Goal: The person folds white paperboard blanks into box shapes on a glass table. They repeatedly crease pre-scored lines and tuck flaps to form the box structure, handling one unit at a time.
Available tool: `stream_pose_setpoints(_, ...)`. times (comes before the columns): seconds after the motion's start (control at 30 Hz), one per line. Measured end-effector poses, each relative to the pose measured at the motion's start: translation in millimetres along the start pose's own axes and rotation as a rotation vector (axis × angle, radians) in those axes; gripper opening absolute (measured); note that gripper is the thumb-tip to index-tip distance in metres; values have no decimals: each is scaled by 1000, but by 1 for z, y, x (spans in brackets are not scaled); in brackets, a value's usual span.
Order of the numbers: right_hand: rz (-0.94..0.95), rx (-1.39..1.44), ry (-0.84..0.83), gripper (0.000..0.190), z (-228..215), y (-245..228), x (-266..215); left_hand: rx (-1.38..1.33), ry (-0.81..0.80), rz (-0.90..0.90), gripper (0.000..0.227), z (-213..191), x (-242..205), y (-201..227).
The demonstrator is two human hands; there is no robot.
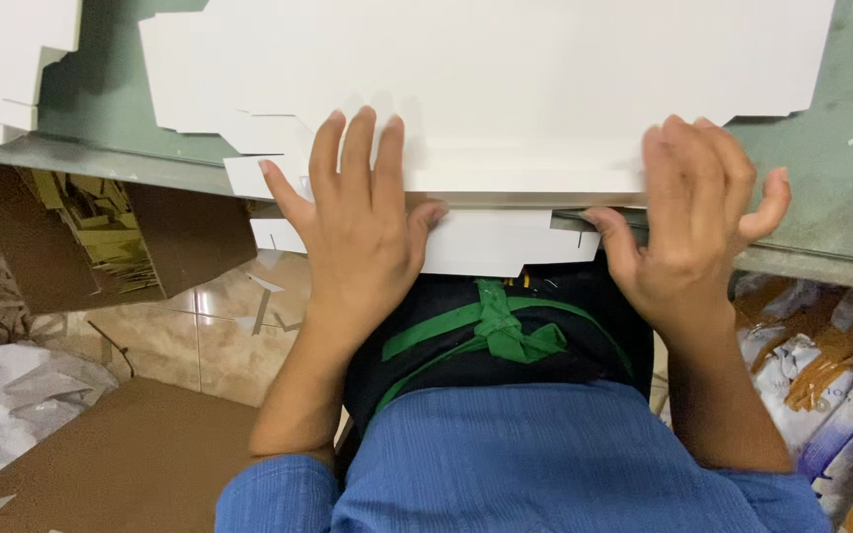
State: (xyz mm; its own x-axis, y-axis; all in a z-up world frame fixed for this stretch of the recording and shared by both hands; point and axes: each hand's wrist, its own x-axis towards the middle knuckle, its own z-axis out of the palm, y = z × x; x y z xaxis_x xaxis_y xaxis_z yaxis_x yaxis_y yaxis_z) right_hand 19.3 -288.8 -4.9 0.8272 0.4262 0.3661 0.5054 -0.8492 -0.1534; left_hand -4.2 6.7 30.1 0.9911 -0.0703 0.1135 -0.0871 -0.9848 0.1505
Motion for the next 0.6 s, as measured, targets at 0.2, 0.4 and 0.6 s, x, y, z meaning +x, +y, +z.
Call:
stream_pose_setpoints(0.2,-92,-73,85,24,-1,-5,-5,-45,297,168,29,4,-12,2)
stream_pose_setpoints(0.4,-87,-66,25,32,-3,-16,-11,-41,223,141,30,18,-33,-2)
stream_pose_setpoints(0.6,-23,-79,-14,39,-13,-20,-7,49,270,117,28,14,-35,-12)
